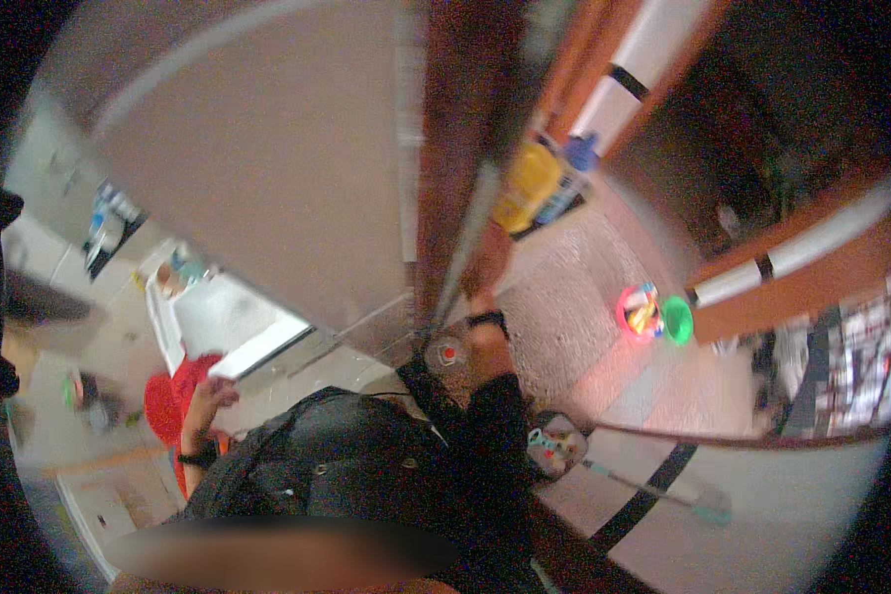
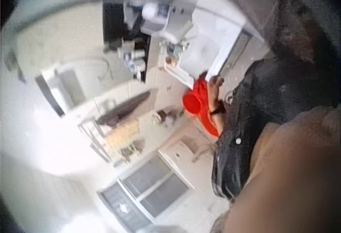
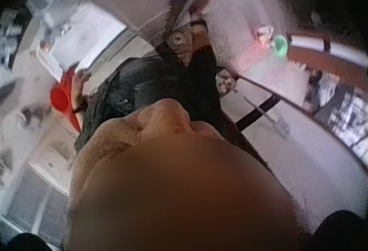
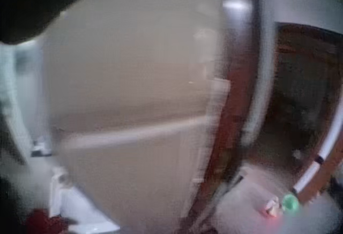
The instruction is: The person washes a red cloth in a bathroom sink, repeatedly wetting, scrubbing, and wringing it. They briefly leave the bathroom to retrieve a key from a scooter, then return to continue washing the cloth.
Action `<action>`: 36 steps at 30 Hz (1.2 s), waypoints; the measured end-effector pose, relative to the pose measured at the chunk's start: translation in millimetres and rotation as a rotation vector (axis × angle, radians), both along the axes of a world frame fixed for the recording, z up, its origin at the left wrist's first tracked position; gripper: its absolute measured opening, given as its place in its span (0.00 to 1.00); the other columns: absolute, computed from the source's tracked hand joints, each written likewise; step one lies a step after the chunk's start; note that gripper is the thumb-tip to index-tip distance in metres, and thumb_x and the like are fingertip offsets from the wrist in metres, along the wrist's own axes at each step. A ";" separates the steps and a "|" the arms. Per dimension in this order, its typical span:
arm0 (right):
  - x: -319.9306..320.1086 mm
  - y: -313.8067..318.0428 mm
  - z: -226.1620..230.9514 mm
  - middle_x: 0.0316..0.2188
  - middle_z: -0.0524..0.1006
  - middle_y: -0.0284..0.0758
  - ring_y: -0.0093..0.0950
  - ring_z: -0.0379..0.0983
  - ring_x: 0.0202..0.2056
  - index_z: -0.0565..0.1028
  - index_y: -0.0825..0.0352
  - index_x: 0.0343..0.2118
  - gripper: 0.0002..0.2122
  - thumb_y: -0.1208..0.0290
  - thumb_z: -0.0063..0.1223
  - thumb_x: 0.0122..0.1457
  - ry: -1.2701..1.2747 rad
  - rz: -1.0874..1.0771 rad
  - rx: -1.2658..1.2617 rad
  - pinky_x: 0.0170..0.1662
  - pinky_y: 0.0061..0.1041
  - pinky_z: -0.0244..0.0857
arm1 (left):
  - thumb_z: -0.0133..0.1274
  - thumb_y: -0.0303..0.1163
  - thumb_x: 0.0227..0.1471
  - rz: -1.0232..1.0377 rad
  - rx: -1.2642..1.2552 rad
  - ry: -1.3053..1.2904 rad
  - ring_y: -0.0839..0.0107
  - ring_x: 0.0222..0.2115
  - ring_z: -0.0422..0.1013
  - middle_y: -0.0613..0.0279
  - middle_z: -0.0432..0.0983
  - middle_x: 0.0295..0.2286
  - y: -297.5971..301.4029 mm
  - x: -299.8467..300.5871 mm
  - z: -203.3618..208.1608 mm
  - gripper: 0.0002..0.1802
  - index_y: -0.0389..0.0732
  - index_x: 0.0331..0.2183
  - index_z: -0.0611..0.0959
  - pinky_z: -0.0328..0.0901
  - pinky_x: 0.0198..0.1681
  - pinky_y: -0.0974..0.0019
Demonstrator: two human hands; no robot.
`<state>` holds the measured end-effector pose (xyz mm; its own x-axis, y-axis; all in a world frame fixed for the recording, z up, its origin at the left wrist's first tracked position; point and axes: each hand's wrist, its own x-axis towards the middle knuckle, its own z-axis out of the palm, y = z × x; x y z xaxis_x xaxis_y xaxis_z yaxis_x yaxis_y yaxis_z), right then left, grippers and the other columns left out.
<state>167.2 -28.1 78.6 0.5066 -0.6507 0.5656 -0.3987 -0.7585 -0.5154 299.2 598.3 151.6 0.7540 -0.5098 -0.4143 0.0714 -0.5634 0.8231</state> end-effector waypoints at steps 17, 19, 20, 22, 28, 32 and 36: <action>-41.0 282.7 -105.8 0.29 0.81 0.32 0.24 0.76 0.32 0.80 0.70 0.38 0.10 0.71 0.59 0.56 0.782 0.683 1.086 0.39 0.24 0.69 | 0.59 0.32 0.46 0.304 0.383 -0.356 0.62 0.31 0.77 0.56 0.80 0.27 183.4 93.3 -106.0 0.12 0.37 0.33 0.81 0.70 0.34 0.58; 13.2 323.8 -83.0 0.27 0.80 0.32 0.24 0.76 0.30 0.79 0.71 0.38 0.09 0.72 0.57 0.57 0.619 0.711 1.352 0.36 0.23 0.69 | 0.58 0.32 0.45 0.280 0.471 -0.346 0.56 0.35 0.77 0.52 0.80 0.30 206.5 105.1 -122.5 0.14 0.36 0.35 0.81 0.70 0.39 0.54; 42.4 339.7 -69.2 0.27 0.80 0.33 0.23 0.75 0.29 0.79 0.70 0.37 0.08 0.72 0.57 0.58 0.588 0.783 1.368 0.34 0.23 0.68 | 0.58 0.32 0.44 0.250 0.504 -0.346 0.55 0.36 0.77 0.51 0.80 0.31 216.3 109.1 -129.8 0.15 0.36 0.37 0.80 0.70 0.40 0.53; 102.8 372.1 -45.8 0.26 0.78 0.34 0.22 0.73 0.27 0.79 0.70 0.36 0.07 0.72 0.56 0.60 0.527 0.769 1.466 0.31 0.21 0.66 | 0.58 0.31 0.44 0.187 0.578 -0.350 0.52 0.39 0.76 0.48 0.79 0.34 232.7 123.3 -143.2 0.17 0.37 0.39 0.80 0.69 0.43 0.52; 248.4 462.8 -4.0 0.27 0.77 0.33 0.21 0.72 0.28 0.76 0.72 0.40 0.08 0.74 0.53 0.60 0.348 0.851 1.435 0.32 0.21 0.66 | 0.60 0.33 0.46 -0.142 0.533 -0.341 0.54 0.36 0.76 0.50 0.77 0.32 300.3 174.0 -136.0 0.21 0.40 0.44 0.77 0.69 0.42 0.52; 273.1 514.3 -2.5 0.27 0.77 0.34 0.22 0.73 0.29 0.76 0.71 0.39 0.07 0.75 0.53 0.60 0.456 0.879 1.465 0.34 0.20 0.67 | 0.59 0.33 0.49 0.044 0.290 -0.342 0.57 0.33 0.75 0.51 0.78 0.32 325.7 189.7 -109.6 0.17 0.38 0.41 0.78 0.69 0.37 0.56; 260.5 532.9 -0.2 0.27 0.78 0.35 0.23 0.73 0.28 0.76 0.71 0.38 0.07 0.75 0.55 0.59 0.633 0.835 1.403 0.33 0.21 0.67 | 0.57 0.32 0.53 0.225 0.125 -0.250 0.62 0.34 0.75 0.51 0.78 0.33 336.9 159.2 -76.2 0.15 0.37 0.42 0.78 0.69 0.39 0.58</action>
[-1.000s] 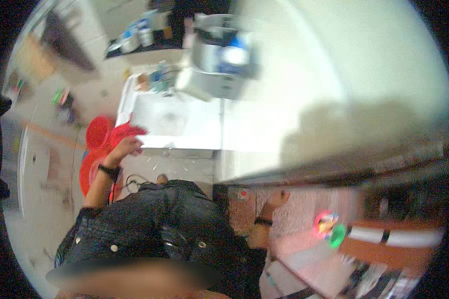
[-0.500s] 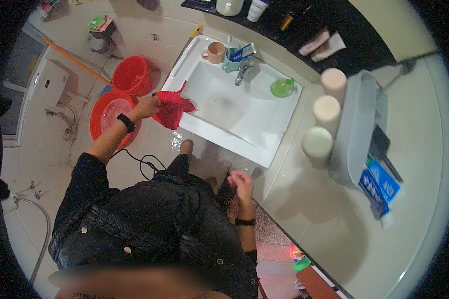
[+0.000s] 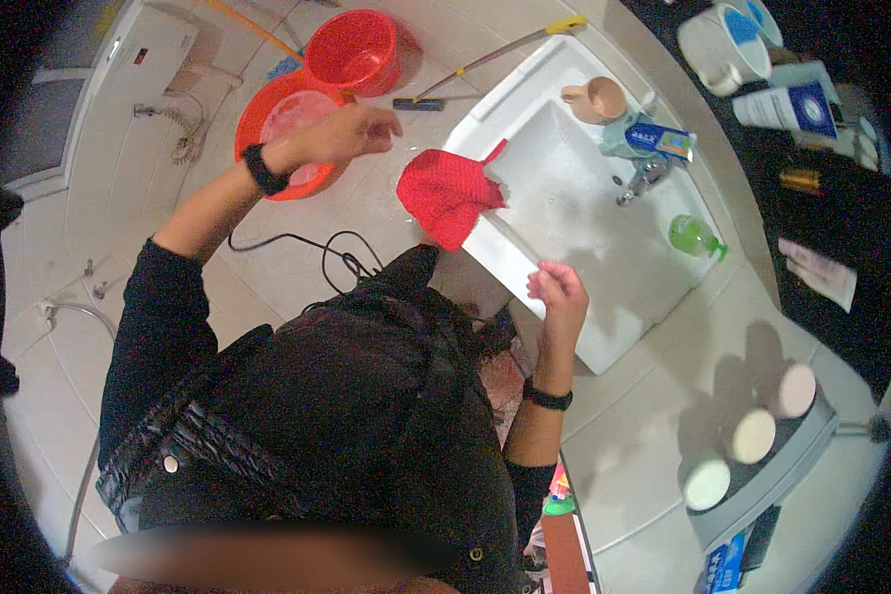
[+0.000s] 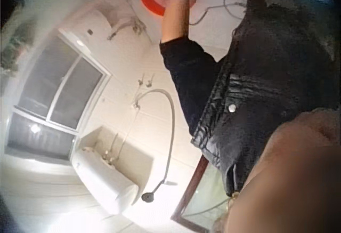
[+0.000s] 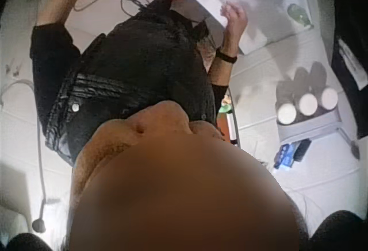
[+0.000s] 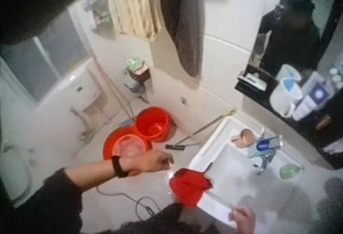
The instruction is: The person washes a red cloth in a bathroom sink, repeatedly wetting, scrubbing, and wringing it. They briefly leave the bathroom to retrieve a key from a scooter, then return to continue washing the cloth.
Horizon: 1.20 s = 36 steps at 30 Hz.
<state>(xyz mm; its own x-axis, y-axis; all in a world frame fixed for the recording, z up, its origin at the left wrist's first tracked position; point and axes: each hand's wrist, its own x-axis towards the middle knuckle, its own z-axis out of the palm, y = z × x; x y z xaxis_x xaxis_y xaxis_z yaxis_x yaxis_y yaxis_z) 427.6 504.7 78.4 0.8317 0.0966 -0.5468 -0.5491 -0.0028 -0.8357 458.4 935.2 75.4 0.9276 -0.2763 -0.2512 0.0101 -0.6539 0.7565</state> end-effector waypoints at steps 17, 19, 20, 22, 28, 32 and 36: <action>16.3 -52.2 -11.1 0.29 0.79 0.36 0.24 0.75 0.30 0.77 0.70 0.39 0.09 0.74 0.55 0.58 0.075 -0.029 -0.224 0.35 0.21 0.68 | 0.55 0.31 0.53 0.058 0.205 0.218 0.51 0.35 0.74 0.49 0.77 0.30 -15.7 -78.9 -59.1 0.10 0.37 0.37 0.78 0.67 0.38 0.53; 27.5 -53.6 -18.7 0.28 0.80 0.34 0.22 0.74 0.29 0.78 0.69 0.39 0.09 0.73 0.56 0.57 0.033 0.003 -0.234 0.35 0.21 0.68 | 0.54 0.31 0.54 0.098 0.140 0.156 0.51 0.35 0.74 0.49 0.77 0.30 -29.9 -56.9 -58.2 0.09 0.37 0.36 0.78 0.67 0.38 0.53; 28.2 -53.6 -22.6 0.28 0.80 0.34 0.22 0.74 0.30 0.79 0.69 0.39 0.08 0.72 0.56 0.58 0.054 0.100 -0.247 0.35 0.21 0.68 | 0.53 0.30 0.54 0.088 0.124 0.139 0.51 0.35 0.74 0.49 0.77 0.30 -36.3 -50.1 -56.9 0.09 0.36 0.36 0.78 0.67 0.38 0.53; 23.1 -52.5 -34.2 0.29 0.81 0.33 0.21 0.75 0.30 0.79 0.68 0.38 0.08 0.72 0.56 0.59 0.061 0.301 -0.260 0.36 0.20 0.67 | 0.52 0.31 0.54 0.025 0.088 0.145 0.50 0.34 0.74 0.48 0.77 0.30 -48.6 -48.9 -55.4 0.08 0.37 0.35 0.79 0.67 0.38 0.52; -49.5 -48.5 -86.5 0.35 0.82 0.32 0.22 0.75 0.34 0.80 0.68 0.43 0.12 0.66 0.52 0.62 0.168 0.773 -0.294 0.40 0.22 0.68 | 0.53 0.38 0.55 -0.240 0.035 0.498 0.49 0.36 0.76 0.48 0.79 0.33 -87.6 -113.9 -79.6 0.14 0.39 0.39 0.81 0.69 0.40 0.51; -85.4 -56.4 -118.7 0.33 0.82 0.33 0.23 0.75 0.36 0.80 0.68 0.41 0.15 0.61 0.52 0.63 0.158 0.835 -0.373 0.42 0.26 0.67 | 0.51 0.45 0.57 -0.383 -0.096 0.653 0.47 0.43 0.74 0.46 0.79 0.40 -109.7 -131.1 -105.6 0.22 0.38 0.46 0.79 0.67 0.46 0.50; -66.4 -69.7 -113.9 0.35 0.81 0.32 0.22 0.75 0.37 0.80 0.69 0.42 0.15 0.62 0.52 0.63 0.388 0.867 -0.197 0.42 0.23 0.67 | 0.51 0.43 0.59 -0.470 -0.082 0.742 0.49 0.43 0.73 0.48 0.78 0.40 -119.9 -117.3 -98.3 0.19 0.41 0.46 0.80 0.66 0.47 0.51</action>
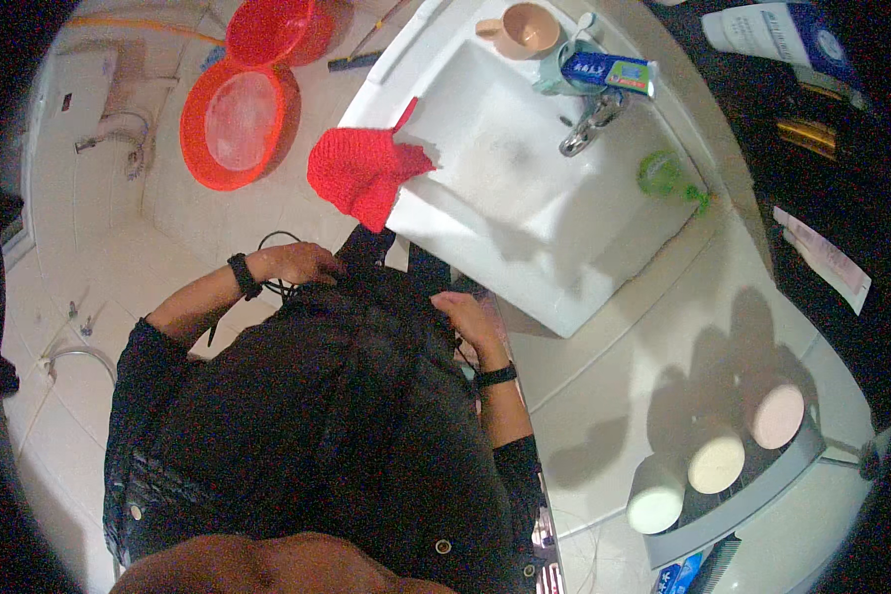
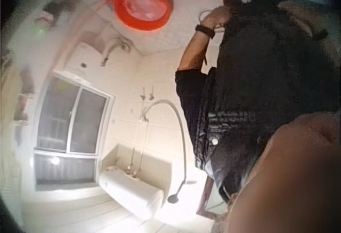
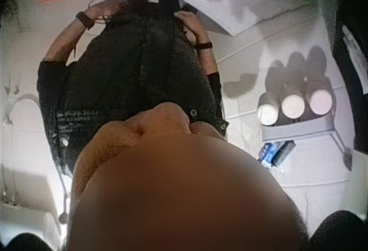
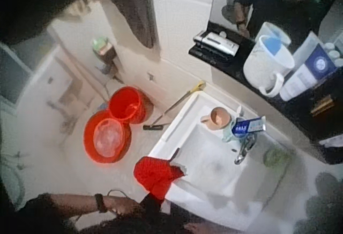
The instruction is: The person washes a red cloth in a bathroom sink, repeatedly wetting, scrubbing, and wringing it. They briefly leave the bathroom to retrieve a key from a scooter, then return to continue washing the cloth.
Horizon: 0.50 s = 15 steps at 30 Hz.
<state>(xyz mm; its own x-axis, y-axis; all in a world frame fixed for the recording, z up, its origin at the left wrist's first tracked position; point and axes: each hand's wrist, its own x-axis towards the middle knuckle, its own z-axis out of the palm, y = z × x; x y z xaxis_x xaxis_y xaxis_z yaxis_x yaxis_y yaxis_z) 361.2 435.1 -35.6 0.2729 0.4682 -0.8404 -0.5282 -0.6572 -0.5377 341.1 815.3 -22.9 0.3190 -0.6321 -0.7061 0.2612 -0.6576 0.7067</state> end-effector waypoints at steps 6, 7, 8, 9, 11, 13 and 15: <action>90.6 2.7 52.2 0.37 0.82 0.36 0.21 0.75 0.34 0.79 0.69 0.43 0.12 0.66 0.52 0.62 -0.151 -0.564 0.091 0.38 0.21 0.67 | 0.54 0.33 0.58 0.385 -0.072 -0.160 0.68 0.36 0.75 0.56 0.79 0.34 -11.9 62.1 50.6 0.11 0.39 0.41 0.82 0.69 0.42 0.62; 112.2 -0.1 58.6 0.36 0.82 0.36 0.21 0.75 0.33 0.78 0.68 0.43 0.12 0.67 0.52 0.62 -0.289 -0.635 0.115 0.37 0.21 0.67 | 0.54 0.29 0.58 0.554 -0.093 -0.105 0.75 0.33 0.72 0.59 0.79 0.30 -13.8 71.4 58.6 0.09 0.37 0.39 0.82 0.69 0.39 0.67; 133.0 -2.5 63.2 0.35 0.82 0.35 0.20 0.74 0.31 0.78 0.68 0.42 0.11 0.67 0.52 0.62 -0.345 -0.736 0.087 0.35 0.20 0.66 | 0.54 0.30 0.58 0.501 -0.039 -0.168 0.74 0.32 0.72 0.59 0.78 0.30 -15.6 80.1 64.7 0.09 0.37 0.39 0.82 0.69 0.38 0.67; 149.5 -4.6 67.1 0.33 0.81 0.34 0.19 0.74 0.30 0.79 0.67 0.40 0.10 0.68 0.51 0.62 -0.431 -0.819 0.096 0.33 0.19 0.65 | 0.54 0.30 0.58 0.457 -0.003 -0.220 0.74 0.32 0.73 0.58 0.78 0.29 -16.0 86.3 70.0 0.09 0.37 0.39 0.82 0.69 0.38 0.66; 170.7 -9.7 73.1 0.32 0.81 0.35 0.20 0.72 0.28 0.78 0.68 0.40 0.10 0.68 0.52 0.61 -0.400 -0.892 0.111 0.32 0.20 0.64 | 0.54 0.32 0.58 0.382 0.032 -0.291 0.71 0.31 0.74 0.55 0.78 0.28 -17.3 88.2 78.5 0.09 0.36 0.37 0.81 0.68 0.37 0.65; 176.3 -14.3 74.2 0.32 0.80 0.35 0.21 0.72 0.28 0.78 0.69 0.40 0.10 0.69 0.52 0.61 -0.375 -0.886 0.115 0.31 0.19 0.64 | 0.54 0.32 0.57 0.295 -0.012 -0.329 0.69 0.30 0.75 0.53 0.78 0.28 -19.9 80.2 82.3 0.10 0.35 0.36 0.81 0.68 0.36 0.64; 169.1 -17.9 72.7 0.31 0.80 0.35 0.21 0.72 0.28 0.78 0.69 0.40 0.10 0.69 0.52 0.61 -0.367 -0.829 0.088 0.31 0.19 0.64 | 0.54 0.32 0.56 0.204 -0.021 -0.348 0.65 0.30 0.76 0.52 0.79 0.29 -18.6 70.8 83.2 0.10 0.34 0.35 0.81 0.69 0.36 0.62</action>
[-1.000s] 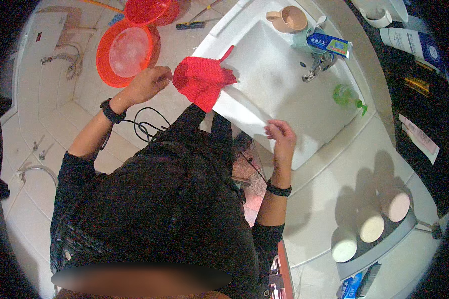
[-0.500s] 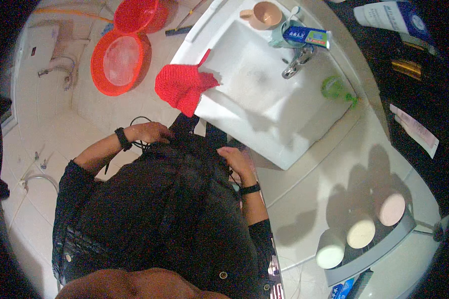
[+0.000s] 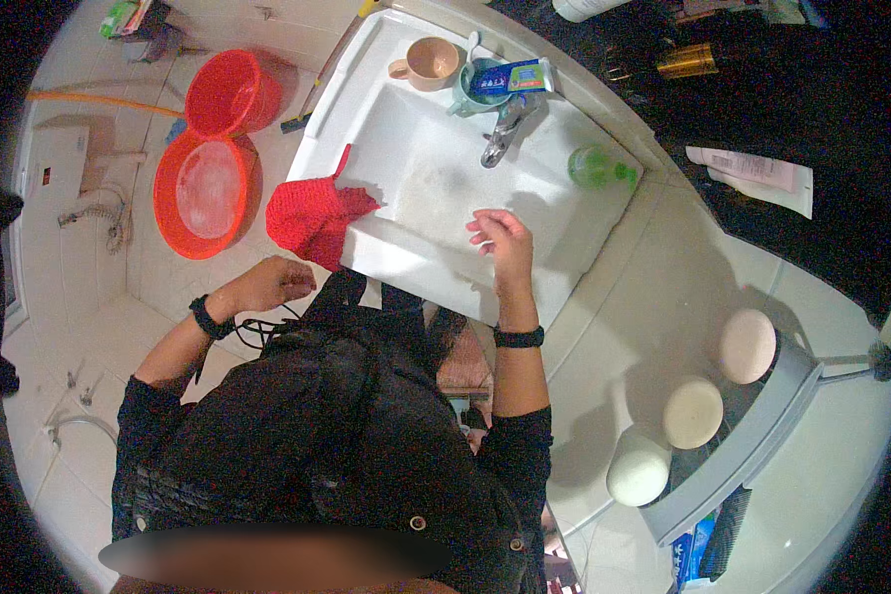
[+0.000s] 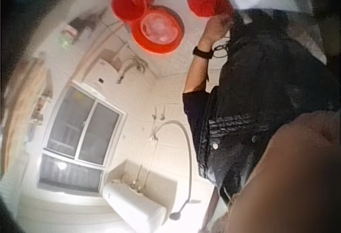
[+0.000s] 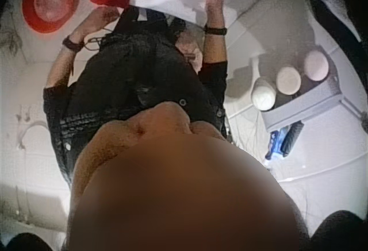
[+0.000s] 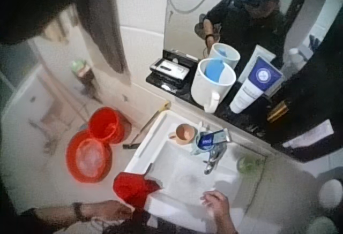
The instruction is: The person washes a red cloth in a bathroom sink, repeatedly wetting, scrubbing, and wringing it. They briefly leave the bathroom to retrieve a key from a scooter, then return to continue washing the cloth.
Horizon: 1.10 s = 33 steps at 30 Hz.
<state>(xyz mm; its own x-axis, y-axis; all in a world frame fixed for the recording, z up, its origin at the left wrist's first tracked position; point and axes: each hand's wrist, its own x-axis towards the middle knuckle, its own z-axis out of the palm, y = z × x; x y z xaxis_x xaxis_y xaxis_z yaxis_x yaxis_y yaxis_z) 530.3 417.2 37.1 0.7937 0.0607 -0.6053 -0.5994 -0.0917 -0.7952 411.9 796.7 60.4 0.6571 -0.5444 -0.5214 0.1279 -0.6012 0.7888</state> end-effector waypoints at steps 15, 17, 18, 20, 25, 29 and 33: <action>100.7 30.3 -0.1 0.48 0.77 0.41 0.32 0.77 0.44 0.72 0.69 0.50 0.15 0.70 0.51 0.62 -0.102 -0.245 0.546 0.37 0.25 0.67 | 0.56 0.25 0.48 0.367 0.176 -0.350 0.53 0.44 0.72 0.48 0.75 0.40 -7.1 52.1 -22.2 0.15 0.35 0.41 0.79 0.66 0.50 0.54; 110.2 28.4 3.9 0.51 0.76 0.42 0.35 0.76 0.47 0.72 0.69 0.49 0.14 0.73 0.50 0.62 -0.056 -0.278 0.586 0.40 0.27 0.68 | 0.58 0.26 0.46 0.379 0.353 -0.495 0.48 0.46 0.70 0.45 0.72 0.44 0.3 54.4 -31.6 0.22 0.35 0.46 0.75 0.65 0.51 0.51; 113.7 26.9 6.4 0.52 0.75 0.43 0.35 0.76 0.47 0.72 0.69 0.49 0.13 0.74 0.50 0.61 -0.079 -0.269 0.630 0.40 0.28 0.68 | 0.59 0.26 0.45 0.389 0.451 -0.561 0.46 0.46 0.69 0.44 0.70 0.45 4.0 54.5 -37.2 0.26 0.35 0.48 0.74 0.65 0.52 0.50; 123.6 24.1 12.5 0.52 0.75 0.44 0.37 0.75 0.49 0.72 0.69 0.48 0.13 0.76 0.49 0.60 -0.090 -0.309 0.662 0.42 0.29 0.67 | 0.62 0.26 0.42 0.366 0.554 -0.499 0.43 0.49 0.66 0.41 0.67 0.49 10.7 54.9 -50.1 0.35 0.35 0.53 0.69 0.64 0.54 0.50; 123.2 14.3 5.0 0.53 0.75 0.45 0.35 0.74 0.50 0.72 0.67 0.50 0.14 0.73 0.50 0.61 -0.114 -0.311 0.687 0.43 0.28 0.67 | 0.60 0.25 0.41 0.322 0.665 -0.298 0.40 0.48 0.68 0.40 0.69 0.45 13.1 55.9 -79.7 0.39 0.34 0.56 0.64 0.65 0.52 0.48; 72.6 -4.9 -39.6 0.48 0.78 0.38 0.29 0.75 0.45 0.73 0.63 0.48 0.14 0.69 0.53 0.59 -0.022 -0.341 0.488 0.42 0.27 0.66 | 0.56 0.25 0.44 0.248 0.775 -0.328 0.41 0.39 0.74 0.43 0.76 0.37 6.3 66.9 -73.4 0.29 0.33 0.51 0.71 0.69 0.46 0.48; 3.8 11.2 -80.1 0.39 0.79 0.32 0.26 0.75 0.40 0.74 0.61 0.48 0.14 0.68 0.53 0.59 0.303 -0.326 0.363 0.39 0.29 0.70 | 0.54 0.24 0.47 0.263 0.514 -0.233 0.51 0.33 0.78 0.47 0.79 0.31 -4.4 79.1 -31.6 0.17 0.32 0.42 0.78 0.71 0.41 0.55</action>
<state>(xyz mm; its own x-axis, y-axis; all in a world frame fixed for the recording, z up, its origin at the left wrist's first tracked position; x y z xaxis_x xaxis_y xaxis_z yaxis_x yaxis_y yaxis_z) 534.1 428.3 -43.0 0.6004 0.0881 -0.7948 -0.7570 0.3830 -0.5294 490.9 792.3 28.8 0.8630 -0.0663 -0.5009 0.1829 -0.8831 0.4321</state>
